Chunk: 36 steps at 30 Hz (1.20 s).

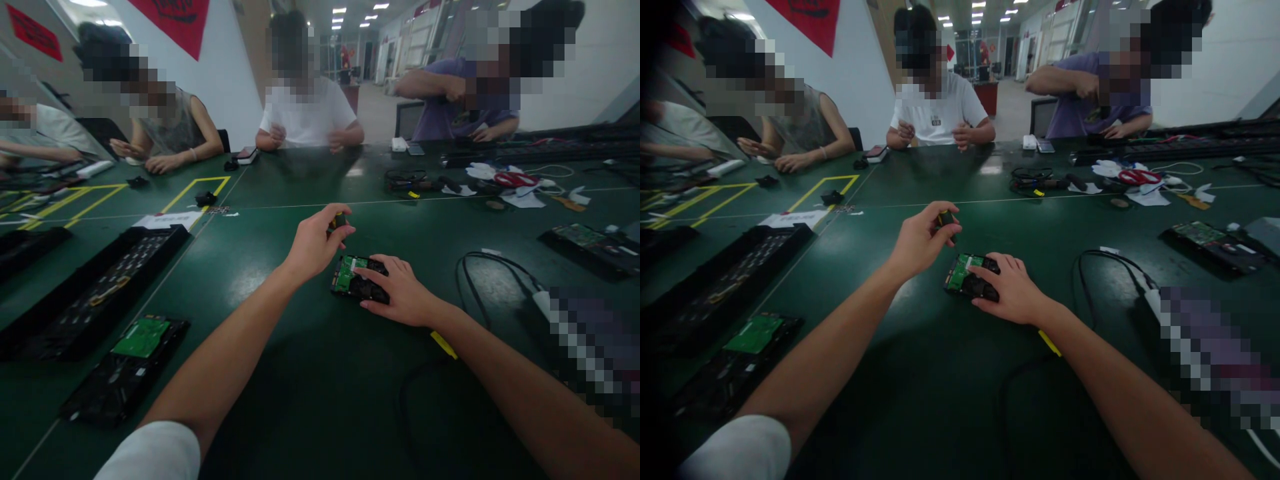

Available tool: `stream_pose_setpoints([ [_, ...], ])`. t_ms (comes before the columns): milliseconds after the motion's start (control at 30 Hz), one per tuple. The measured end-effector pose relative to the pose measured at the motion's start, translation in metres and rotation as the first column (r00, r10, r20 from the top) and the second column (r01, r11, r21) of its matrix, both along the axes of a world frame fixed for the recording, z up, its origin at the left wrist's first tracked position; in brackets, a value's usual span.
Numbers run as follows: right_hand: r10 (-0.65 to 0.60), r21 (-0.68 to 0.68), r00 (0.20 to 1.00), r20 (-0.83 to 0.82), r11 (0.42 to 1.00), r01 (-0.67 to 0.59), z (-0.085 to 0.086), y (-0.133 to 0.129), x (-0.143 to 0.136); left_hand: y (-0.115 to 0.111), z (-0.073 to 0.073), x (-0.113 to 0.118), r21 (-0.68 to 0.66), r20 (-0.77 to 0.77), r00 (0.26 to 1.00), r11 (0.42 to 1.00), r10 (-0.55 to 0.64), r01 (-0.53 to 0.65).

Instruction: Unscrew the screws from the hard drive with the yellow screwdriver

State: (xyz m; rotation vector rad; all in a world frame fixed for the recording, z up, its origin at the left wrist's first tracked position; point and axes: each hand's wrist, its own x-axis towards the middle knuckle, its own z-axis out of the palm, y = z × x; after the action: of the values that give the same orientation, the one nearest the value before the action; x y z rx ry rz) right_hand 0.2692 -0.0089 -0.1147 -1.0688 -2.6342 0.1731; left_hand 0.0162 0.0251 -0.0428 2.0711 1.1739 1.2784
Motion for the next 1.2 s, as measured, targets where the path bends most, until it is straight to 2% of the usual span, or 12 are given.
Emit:
stream_pose_setpoints([
  [333,-0.001,0.014,1.0,-0.004,1.0,0.001,-0.002,0.0003,-0.0001,-0.0003,-0.0001,0.001,0.071,-0.063,0.991,0.991,0.118,-0.113],
  [500,0.0,0.01,1.0,0.004,1.0,0.0,-0.0016,0.0006,0.0003,0.0009,-0.0011,0.0003,0.159,-0.143,0.971,0.973,0.192,-0.169],
  [600,0.004,0.01,1.0,0.008,1.0,-0.004,-0.0015,0.0007,0.0006,0.001,-0.0005,-0.0008,0.198,-0.185,0.962,0.967,0.199,-0.162],
  [867,0.006,0.011,1.0,0.008,1.0,-0.006,-0.0029,0.0005,0.001,-0.0024,0.006,-0.0022,0.126,-0.2,0.978,0.992,0.057,-0.032],
  [1033,0.005,0.014,1.0,0.005,1.0,-0.005,-0.0029,0.0012,0.0008,0.0002,0.0044,-0.0037,0.012,-0.104,0.993,0.998,-0.054,0.056],
  [1200,0.003,0.008,1.0,0.007,1.0,-0.003,-0.0029,0.001,0.0009,-0.0011,0.0033,-0.003,-0.071,0.043,0.969,0.967,-0.243,0.246],
])
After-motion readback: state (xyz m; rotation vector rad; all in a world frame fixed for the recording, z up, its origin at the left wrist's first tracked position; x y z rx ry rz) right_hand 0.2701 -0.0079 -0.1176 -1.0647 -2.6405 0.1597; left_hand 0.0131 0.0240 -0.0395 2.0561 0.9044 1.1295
